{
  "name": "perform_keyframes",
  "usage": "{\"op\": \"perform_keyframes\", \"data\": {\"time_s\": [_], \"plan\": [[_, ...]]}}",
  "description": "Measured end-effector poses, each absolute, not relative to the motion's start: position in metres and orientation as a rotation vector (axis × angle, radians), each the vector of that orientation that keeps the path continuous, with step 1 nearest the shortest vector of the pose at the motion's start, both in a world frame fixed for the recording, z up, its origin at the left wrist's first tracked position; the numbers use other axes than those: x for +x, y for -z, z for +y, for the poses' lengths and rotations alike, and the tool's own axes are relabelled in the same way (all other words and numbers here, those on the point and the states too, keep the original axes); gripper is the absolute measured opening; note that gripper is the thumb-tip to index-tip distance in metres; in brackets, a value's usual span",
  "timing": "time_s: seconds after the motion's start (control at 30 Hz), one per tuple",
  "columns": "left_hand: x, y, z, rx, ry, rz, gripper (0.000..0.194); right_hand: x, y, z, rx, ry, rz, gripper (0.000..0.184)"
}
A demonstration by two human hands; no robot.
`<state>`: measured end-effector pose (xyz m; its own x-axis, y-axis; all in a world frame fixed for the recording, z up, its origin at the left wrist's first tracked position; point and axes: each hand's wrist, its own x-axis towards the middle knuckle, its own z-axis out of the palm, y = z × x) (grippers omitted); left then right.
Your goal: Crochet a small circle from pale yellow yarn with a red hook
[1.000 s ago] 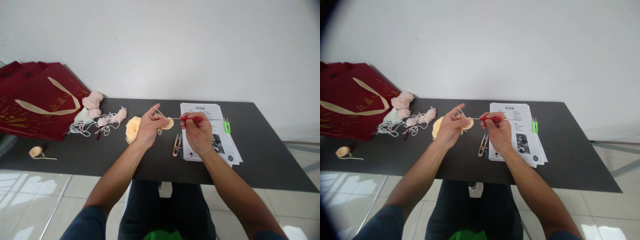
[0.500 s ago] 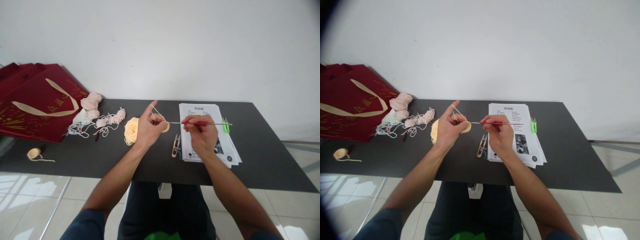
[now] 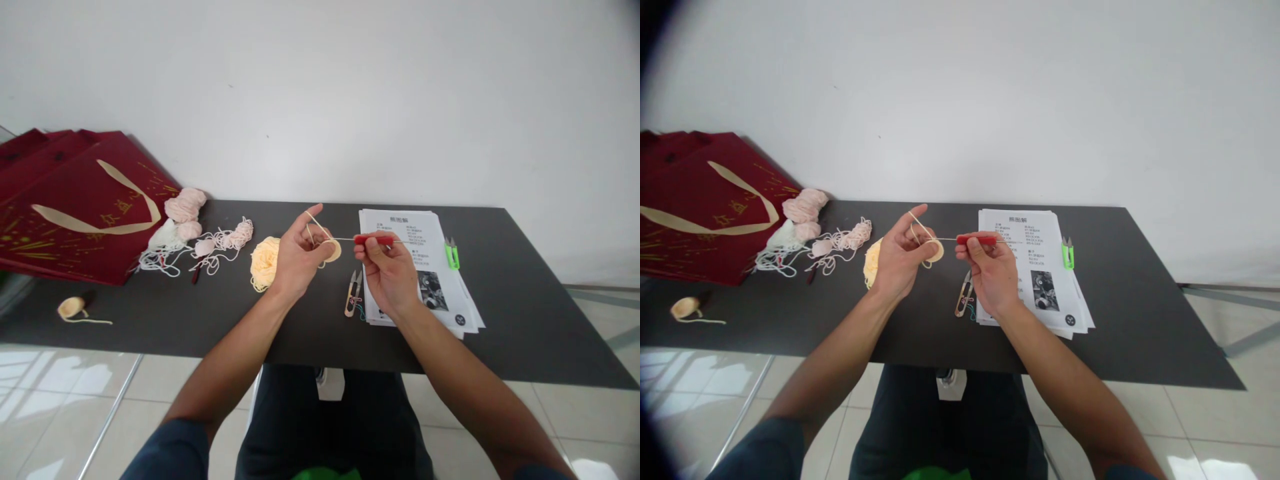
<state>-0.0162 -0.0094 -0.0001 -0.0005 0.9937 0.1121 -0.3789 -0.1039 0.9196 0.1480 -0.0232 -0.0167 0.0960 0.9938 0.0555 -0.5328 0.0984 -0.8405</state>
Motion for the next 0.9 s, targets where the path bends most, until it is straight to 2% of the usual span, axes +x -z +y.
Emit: {"op": "perform_keyframes", "data": {"time_s": [0.3, 0.47, 0.53, 0.67, 0.77, 0.9], "plan": [[-0.015, 0.001, -0.011, 1.027, -1.443, 0.888, 0.097, 0.139, 0.015, -0.03, -0.765, -1.162, -0.849, 0.013], [-0.015, 0.0, -0.013, 1.004, -1.408, 0.875, 0.107, 0.135, 0.018, -0.043, -0.848, -0.864, -1.076, 0.011], [-0.014, -0.001, -0.013, 0.947, -1.391, 0.862, 0.107, 0.136, 0.02, -0.049, -0.867, -0.675, -1.238, 0.017], [-0.014, -0.003, -0.013, 0.813, -1.388, 0.813, 0.103, 0.141, 0.028, -0.052, -0.796, -0.451, -1.522, 0.041], [-0.015, -0.006, -0.013, 0.709, -1.374, 0.75, 0.099, 0.142, 0.032, -0.049, -0.756, -0.521, -1.494, 0.038], [-0.016, -0.009, -0.012, 0.651, -1.337, 0.695, 0.097, 0.138, 0.028, -0.04, -0.735, -0.937, -1.17, 0.019]]}}
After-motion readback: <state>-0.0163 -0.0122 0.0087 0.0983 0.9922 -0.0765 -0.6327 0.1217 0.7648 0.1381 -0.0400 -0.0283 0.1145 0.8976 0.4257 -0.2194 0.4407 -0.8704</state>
